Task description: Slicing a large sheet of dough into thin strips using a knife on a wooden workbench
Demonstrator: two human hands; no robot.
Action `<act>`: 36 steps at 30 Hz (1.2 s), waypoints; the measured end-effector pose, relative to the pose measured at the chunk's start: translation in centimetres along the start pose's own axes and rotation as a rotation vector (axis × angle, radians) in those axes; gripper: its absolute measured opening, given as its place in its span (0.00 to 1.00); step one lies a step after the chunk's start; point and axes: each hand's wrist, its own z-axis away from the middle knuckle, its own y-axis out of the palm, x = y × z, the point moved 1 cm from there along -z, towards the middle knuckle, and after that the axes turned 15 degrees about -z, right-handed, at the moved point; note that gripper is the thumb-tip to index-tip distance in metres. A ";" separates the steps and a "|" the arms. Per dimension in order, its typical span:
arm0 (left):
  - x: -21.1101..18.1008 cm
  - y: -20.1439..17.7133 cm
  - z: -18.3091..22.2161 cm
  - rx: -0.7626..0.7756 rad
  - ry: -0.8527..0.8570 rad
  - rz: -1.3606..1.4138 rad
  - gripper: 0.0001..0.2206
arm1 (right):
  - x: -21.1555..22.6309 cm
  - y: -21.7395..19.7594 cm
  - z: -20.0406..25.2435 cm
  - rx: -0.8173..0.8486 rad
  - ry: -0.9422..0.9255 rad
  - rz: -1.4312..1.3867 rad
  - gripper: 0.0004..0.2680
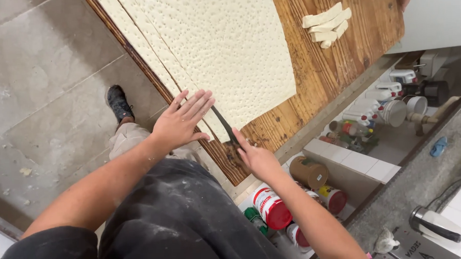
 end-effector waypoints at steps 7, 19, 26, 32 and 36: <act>1.3 -1.7 0.2 -0.057 0.074 0.050 0.53 | -3.8 3.1 3.1 -0.114 0.102 -0.149 0.23; 1.1 -0.6 -1.5 -0.154 0.111 0.248 0.42 | -3.8 11.3 -3.1 -0.621 0.173 -0.662 0.13; 3.1 -1.8 1.2 -0.117 -0.556 0.770 0.33 | -1.2 9.8 -2.9 -0.719 0.158 -0.819 0.10; 3.4 -4.6 -1.2 -0.068 -1.439 1.895 0.36 | 0.3 8.8 -3.4 -0.760 0.120 -0.976 0.10; 5.2 -2.4 -0.4 0.065 -1.465 1.690 0.31 | -0.2 9.1 -3.8 -0.780 0.110 -0.963 0.10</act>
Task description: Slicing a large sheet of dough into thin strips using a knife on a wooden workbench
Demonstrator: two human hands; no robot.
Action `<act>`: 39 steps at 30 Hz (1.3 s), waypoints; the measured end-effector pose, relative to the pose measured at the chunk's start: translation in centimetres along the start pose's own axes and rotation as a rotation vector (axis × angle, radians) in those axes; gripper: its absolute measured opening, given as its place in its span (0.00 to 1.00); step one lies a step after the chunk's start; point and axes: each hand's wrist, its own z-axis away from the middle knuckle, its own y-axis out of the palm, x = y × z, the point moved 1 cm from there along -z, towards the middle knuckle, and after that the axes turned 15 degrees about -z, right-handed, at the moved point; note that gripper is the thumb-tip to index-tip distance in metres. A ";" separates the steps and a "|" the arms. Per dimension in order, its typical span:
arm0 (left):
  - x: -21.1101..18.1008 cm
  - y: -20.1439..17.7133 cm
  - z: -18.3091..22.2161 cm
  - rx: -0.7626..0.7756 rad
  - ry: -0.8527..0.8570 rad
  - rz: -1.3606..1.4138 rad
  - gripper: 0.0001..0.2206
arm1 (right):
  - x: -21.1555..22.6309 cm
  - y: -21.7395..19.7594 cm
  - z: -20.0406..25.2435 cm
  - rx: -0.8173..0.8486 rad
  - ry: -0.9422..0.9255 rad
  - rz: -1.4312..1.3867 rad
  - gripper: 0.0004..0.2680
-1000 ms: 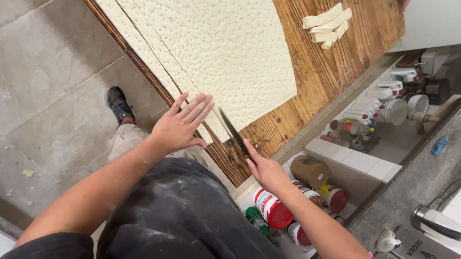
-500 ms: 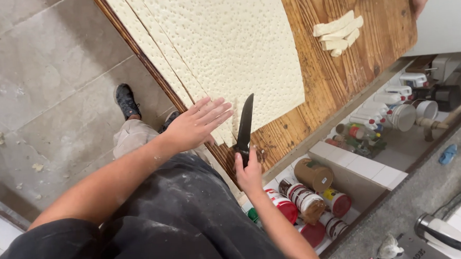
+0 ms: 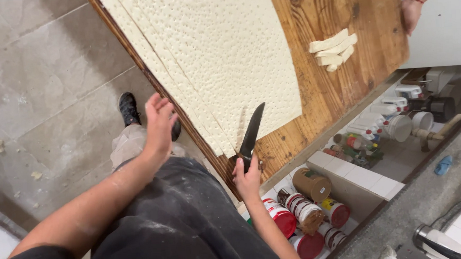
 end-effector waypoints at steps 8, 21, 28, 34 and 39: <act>1.3 -3.1 -7.0 -0.217 0.102 0.136 0.22 | 0.5 -0.8 -1.1 -0.036 0.033 0.040 0.09; -14.5 -18.9 -26.1 -0.458 0.332 0.487 0.24 | 8.8 8.7 -12.1 0.041 -0.061 0.127 0.14; -30.8 -25.6 -33.1 -0.497 0.442 0.568 0.34 | 23.7 21.9 -20.9 0.182 0.036 0.108 0.14; -40.1 -28.7 -45.6 -0.458 0.560 0.393 0.32 | 36.8 35.9 -30.0 0.370 -0.030 0.361 0.22; -45.0 -29.5 -52.2 -0.604 0.540 0.155 0.31 | 49.5 48.9 -35.5 0.588 -0.118 0.549 0.24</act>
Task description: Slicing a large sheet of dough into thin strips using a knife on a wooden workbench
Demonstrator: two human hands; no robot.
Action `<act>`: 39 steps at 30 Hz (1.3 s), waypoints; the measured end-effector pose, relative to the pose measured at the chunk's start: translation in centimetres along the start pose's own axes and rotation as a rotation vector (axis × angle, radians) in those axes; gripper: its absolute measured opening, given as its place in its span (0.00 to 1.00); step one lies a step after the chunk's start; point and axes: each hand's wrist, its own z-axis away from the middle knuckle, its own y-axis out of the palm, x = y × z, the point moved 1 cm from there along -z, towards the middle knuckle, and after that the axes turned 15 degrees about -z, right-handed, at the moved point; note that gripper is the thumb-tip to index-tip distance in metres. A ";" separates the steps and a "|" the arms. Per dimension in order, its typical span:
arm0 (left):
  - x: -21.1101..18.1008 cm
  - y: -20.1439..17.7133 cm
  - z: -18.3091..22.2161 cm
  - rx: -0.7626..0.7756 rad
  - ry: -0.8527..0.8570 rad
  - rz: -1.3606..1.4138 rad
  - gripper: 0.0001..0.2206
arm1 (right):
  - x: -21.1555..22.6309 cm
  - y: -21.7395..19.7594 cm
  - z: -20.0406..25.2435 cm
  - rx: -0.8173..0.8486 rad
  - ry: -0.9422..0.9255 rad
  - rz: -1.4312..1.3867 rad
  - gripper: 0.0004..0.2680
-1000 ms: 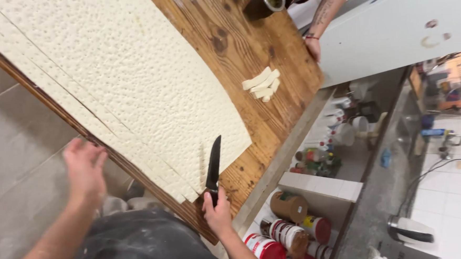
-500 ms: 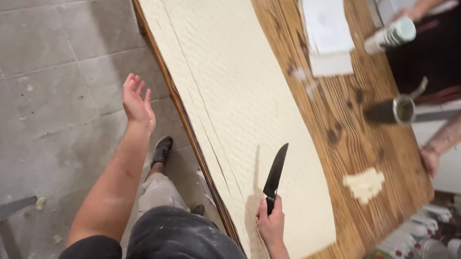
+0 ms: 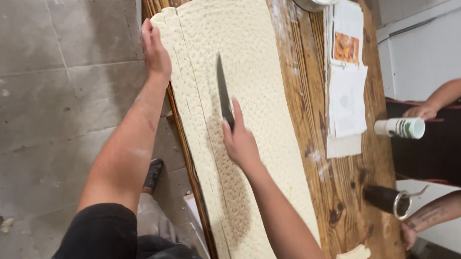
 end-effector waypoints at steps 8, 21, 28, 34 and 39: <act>-3.2 -2.4 -1.3 0.010 0.117 -0.562 0.26 | 9.7 1.8 -13.6 0.031 -0.152 0.296 0.23; -1.1 4.3 -2.8 0.073 0.742 -1.333 0.29 | 8.0 4.2 -19.8 0.102 -0.194 0.495 0.28; -1.4 5.1 -3.1 0.226 0.553 -1.491 0.27 | 13.4 1.3 -13.4 0.203 0.102 0.536 0.27; -5.2 4.0 -2.6 0.425 0.412 -1.462 0.27 | 9.6 2.1 -7.5 0.188 0.250 0.520 0.30; -5.9 2.1 2.9 0.479 0.584 -1.555 0.30 | 3.2 3.6 -9.3 0.112 -0.181 0.584 0.31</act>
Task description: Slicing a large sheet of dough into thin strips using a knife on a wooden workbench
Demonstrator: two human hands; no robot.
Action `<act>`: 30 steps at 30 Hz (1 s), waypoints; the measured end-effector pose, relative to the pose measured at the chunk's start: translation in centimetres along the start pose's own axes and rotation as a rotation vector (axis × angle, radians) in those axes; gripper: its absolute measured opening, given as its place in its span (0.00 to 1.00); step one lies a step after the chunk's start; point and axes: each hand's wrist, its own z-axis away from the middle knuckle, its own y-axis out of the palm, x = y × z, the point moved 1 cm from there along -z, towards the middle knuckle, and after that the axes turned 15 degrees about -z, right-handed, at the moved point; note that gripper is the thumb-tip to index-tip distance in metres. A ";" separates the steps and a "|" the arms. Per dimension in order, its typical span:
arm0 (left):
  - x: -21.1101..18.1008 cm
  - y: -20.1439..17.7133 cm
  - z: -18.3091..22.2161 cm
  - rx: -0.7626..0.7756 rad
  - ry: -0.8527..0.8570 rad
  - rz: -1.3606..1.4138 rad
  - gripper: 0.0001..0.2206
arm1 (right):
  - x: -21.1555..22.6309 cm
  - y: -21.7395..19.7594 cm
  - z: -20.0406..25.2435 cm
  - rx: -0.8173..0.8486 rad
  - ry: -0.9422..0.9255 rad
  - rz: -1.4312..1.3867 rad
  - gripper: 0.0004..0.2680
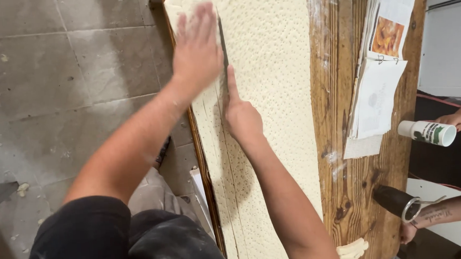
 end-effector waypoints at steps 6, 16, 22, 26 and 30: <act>-2.3 2.2 1.9 -0.048 -0.079 0.088 0.28 | 3.0 -4.5 4.3 0.193 0.307 -0.049 0.25; -4.5 2.1 8.0 -0.195 0.042 -0.169 0.30 | -2.8 2.5 10.4 0.186 0.253 -0.008 0.33; -5.6 1.5 9.6 -0.049 0.064 0.176 0.27 | -3.0 0.4 16.1 0.291 0.378 -0.029 0.26; -6.0 2.3 9.1 -0.006 0.056 0.116 0.29 | -10.4 6.2 24.3 0.354 0.415 0.029 0.26; -7.6 -1.8 13.4 0.051 0.129 0.145 0.30 | -10.0 6.8 25.4 0.272 0.342 -0.054 0.26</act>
